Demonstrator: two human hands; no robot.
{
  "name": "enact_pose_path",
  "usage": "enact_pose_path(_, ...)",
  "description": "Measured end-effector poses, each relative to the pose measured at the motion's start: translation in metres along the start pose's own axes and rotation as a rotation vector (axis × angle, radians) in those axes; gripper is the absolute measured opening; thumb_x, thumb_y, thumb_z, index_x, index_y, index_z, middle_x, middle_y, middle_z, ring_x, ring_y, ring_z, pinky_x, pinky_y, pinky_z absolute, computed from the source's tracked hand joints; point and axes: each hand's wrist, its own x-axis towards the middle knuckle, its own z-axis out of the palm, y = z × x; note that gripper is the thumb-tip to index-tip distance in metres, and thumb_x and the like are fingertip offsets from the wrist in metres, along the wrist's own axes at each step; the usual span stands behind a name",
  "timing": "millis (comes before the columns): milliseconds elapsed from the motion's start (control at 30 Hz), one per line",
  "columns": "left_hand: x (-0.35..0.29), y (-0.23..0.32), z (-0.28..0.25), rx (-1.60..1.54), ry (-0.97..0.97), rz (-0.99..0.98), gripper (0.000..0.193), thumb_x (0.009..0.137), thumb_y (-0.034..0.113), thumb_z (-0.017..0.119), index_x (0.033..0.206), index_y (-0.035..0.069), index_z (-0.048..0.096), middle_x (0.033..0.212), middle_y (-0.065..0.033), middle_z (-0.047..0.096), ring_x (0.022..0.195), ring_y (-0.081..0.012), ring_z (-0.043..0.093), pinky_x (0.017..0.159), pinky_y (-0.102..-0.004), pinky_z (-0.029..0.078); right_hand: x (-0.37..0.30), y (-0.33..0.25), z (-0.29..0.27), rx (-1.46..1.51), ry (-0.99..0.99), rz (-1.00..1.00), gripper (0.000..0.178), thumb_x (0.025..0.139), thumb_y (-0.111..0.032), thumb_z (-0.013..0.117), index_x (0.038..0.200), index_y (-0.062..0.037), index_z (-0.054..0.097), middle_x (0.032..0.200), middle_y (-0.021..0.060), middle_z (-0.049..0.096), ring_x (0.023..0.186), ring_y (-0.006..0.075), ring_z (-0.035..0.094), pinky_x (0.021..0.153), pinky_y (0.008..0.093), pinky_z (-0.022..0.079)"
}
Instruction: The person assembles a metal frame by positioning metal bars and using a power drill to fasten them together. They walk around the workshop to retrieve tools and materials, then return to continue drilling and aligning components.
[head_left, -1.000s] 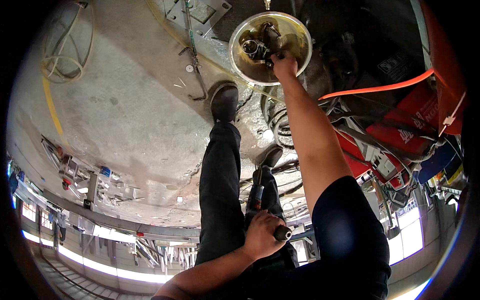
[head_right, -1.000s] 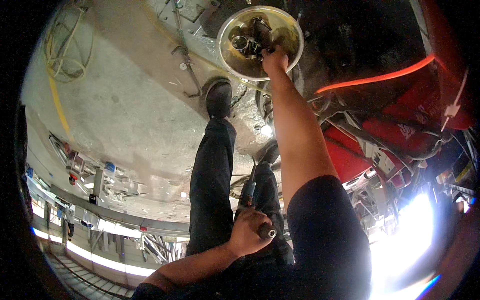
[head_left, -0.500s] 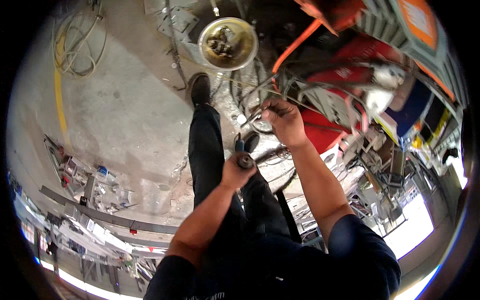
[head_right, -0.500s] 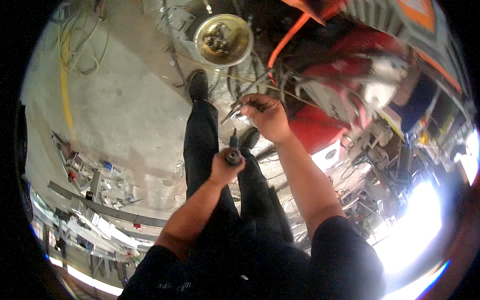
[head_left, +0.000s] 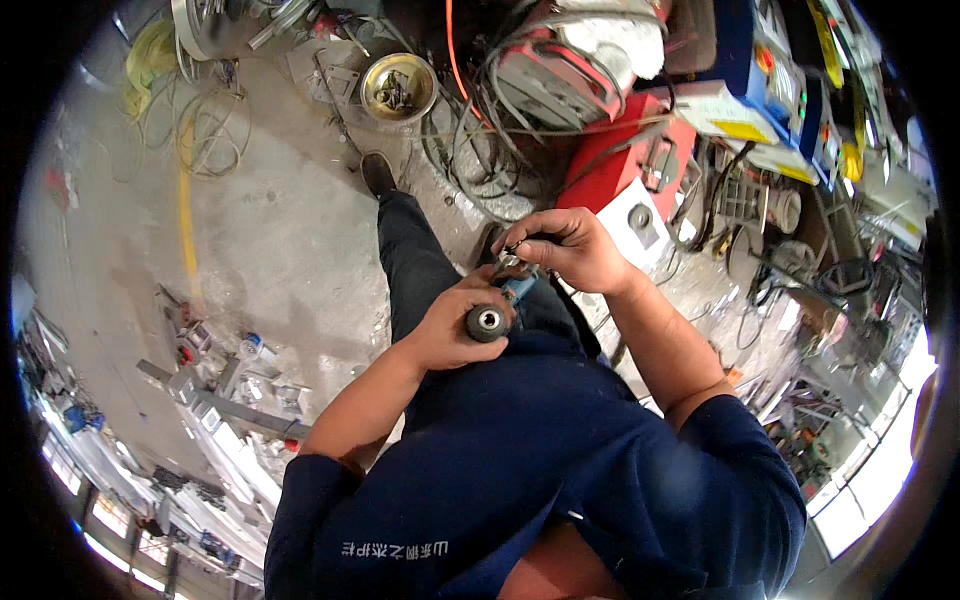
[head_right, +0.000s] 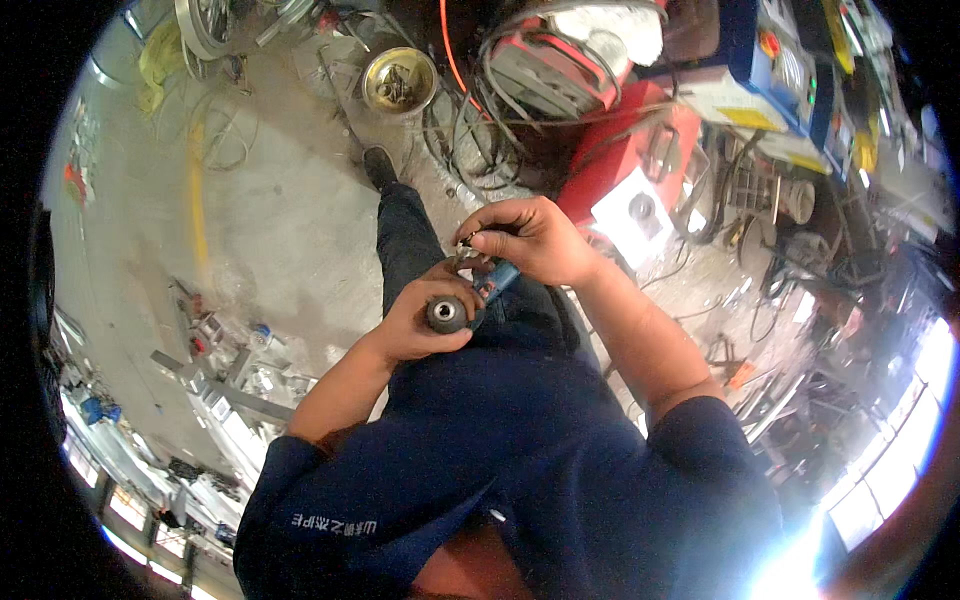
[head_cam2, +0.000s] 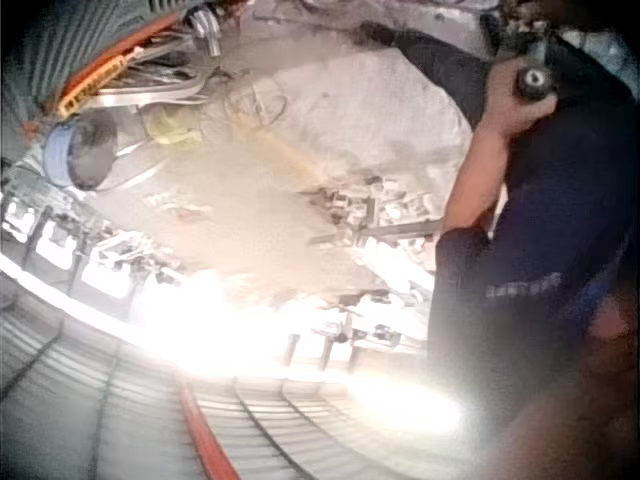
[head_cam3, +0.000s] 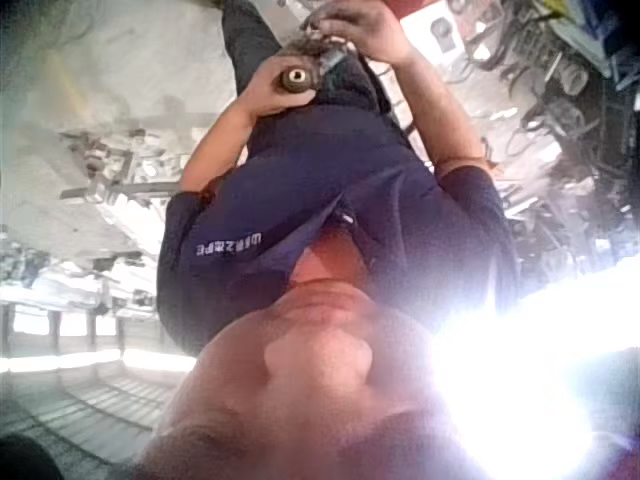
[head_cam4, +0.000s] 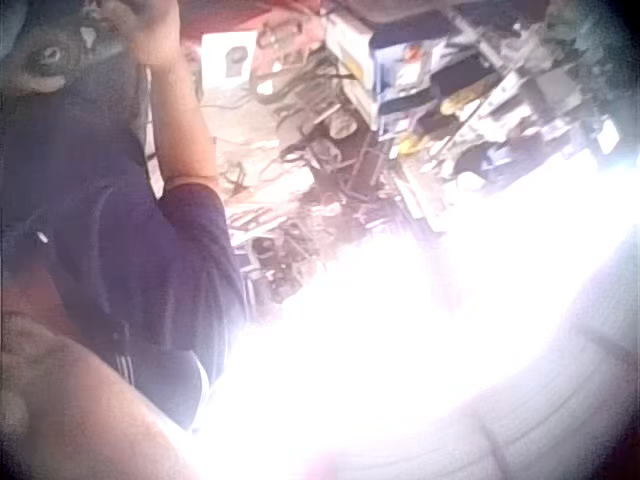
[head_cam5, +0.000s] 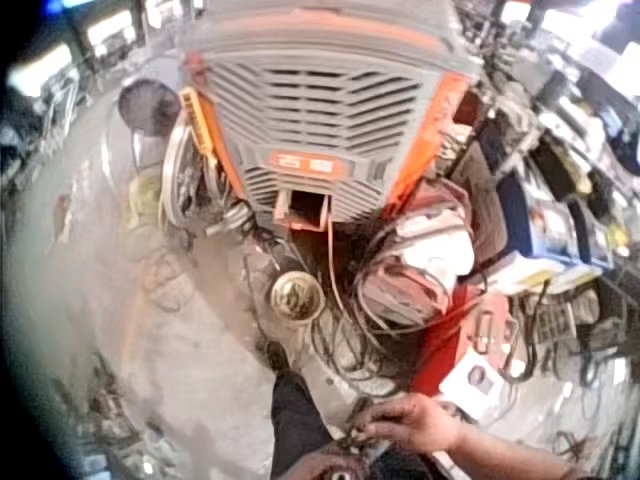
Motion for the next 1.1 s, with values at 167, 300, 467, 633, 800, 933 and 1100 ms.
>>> enact_pose_path(167,-0.012,0.010,0.062,0.071,0.021,-0.091,0.020,0.068,0.011,0.076,0.083,0.006,0.064,0.096,-0.0088,0.063,0.106,-0.0252,0.056,0.095,-0.0370,0.043,-0.078,0.021,0.011,-0.135,0.031,-0.021,0.011,0.093,-0.001,0.061,0.102,0.0034,0.066,0.102,0.0085,0.070,0.099,0.0146,0.064,0.089,0.0294,0.051)
enact_pose_path(300,-0.011,0.017,0.081,0.135,-0.001,-0.102,0.020,0.067,0.010,0.076,0.081,0.005,0.063,0.094,-0.0105,0.063,0.097,-0.0250,0.060,0.087,-0.0355,0.046,-0.117,0.034,0.025,0.028,0.158,-0.041,0.016,0.093,0.000,0.060,0.108,0.0032,0.065,0.105,0.0082,0.069,0.101,0.0136,0.063,0.090,0.0289,0.050)
enact_pose_path(467,0.000,0.029,0.085,0.305,-0.080,-0.103,0.022,0.066,0.012,0.075,0.080,0.002,0.062,0.090,-0.0137,0.061,0.088,-0.0288,0.061,0.079,-0.0366,0.048,-0.133,0.032,0.040,0.035,0.381,0.037,0.023,0.085,0.004,0.057,0.107,0.0040,0.066,0.102,0.0092,0.069,0.098,0.0133,0.064,0.090,0.0284,0.050)
enact_pose_path(633,0.027,0.047,0.081,0.468,-0.292,-0.089,0.024,0.066,0.013,0.074,0.080,0.000,0.060,0.090,-0.0157,0.059,0.085,-0.0325,0.060,0.075,-0.0396,0.046,-0.144,0.045,0.046,0.101,0.568,-0.026,0.022,0.084,0.001,0.060,0.105,0.0038,0.067,0.097,0.0086,0.070,0.090,0.0130,0.065,0.084,0.0280,0.052)
enact_pose_path(800,0.051,0.056,0.081,0.453,-0.491,-0.128,0.023,0.065,0.011,0.074,0.081,0.000,0.062,0.091,-0.0121,0.059,0.086,-0.0286,0.060,0.077,-0.0360,0.047,-0.155,0.044,0.060,0.123,0.826,-0.061,0.018,0.084,-0.001,0.060,0.098,0.0042,0.070,0.091,0.0094,0.073,0.086,0.0125,0.066,0.080,0.0275,0.054)
enact_pose_path(933,0.071,0.049,0.099,0.501,-0.733,-0.133,0.020,0.063,0.010,0.076,0.075,0.003,0.062,0.082,-0.0097,0.058,0.083,-0.0260,0.058,0.076,-0.0361,0.046,-0.185,0.066,0.073,0.495,1.022,-0.070,0.022,0.085,-0.001,0.052,0.093,0.0036,0.072,0.087,0.0095,0.073,0.082,0.0125,0.066,0.080,0.0274,0.053)
enact_pose_path(1100,0.084,0.042,0.158,0.447,-0.986,-0.127,0.020,0.065,0.012,0.076,0.077,0.004,0.062,0.080,-0.0077,0.057,0.082,-0.0231,0.057,0.073,-0.0352,0.044,-0.245,0.103,0.102,0.780,1.114,-0.305,0.028,0.086,0.000,0.058,0.113,0.0057,0.065,0.105,0.0106,0.070,0.095,0.0149,0.065,0.088,0.0296,0.052)
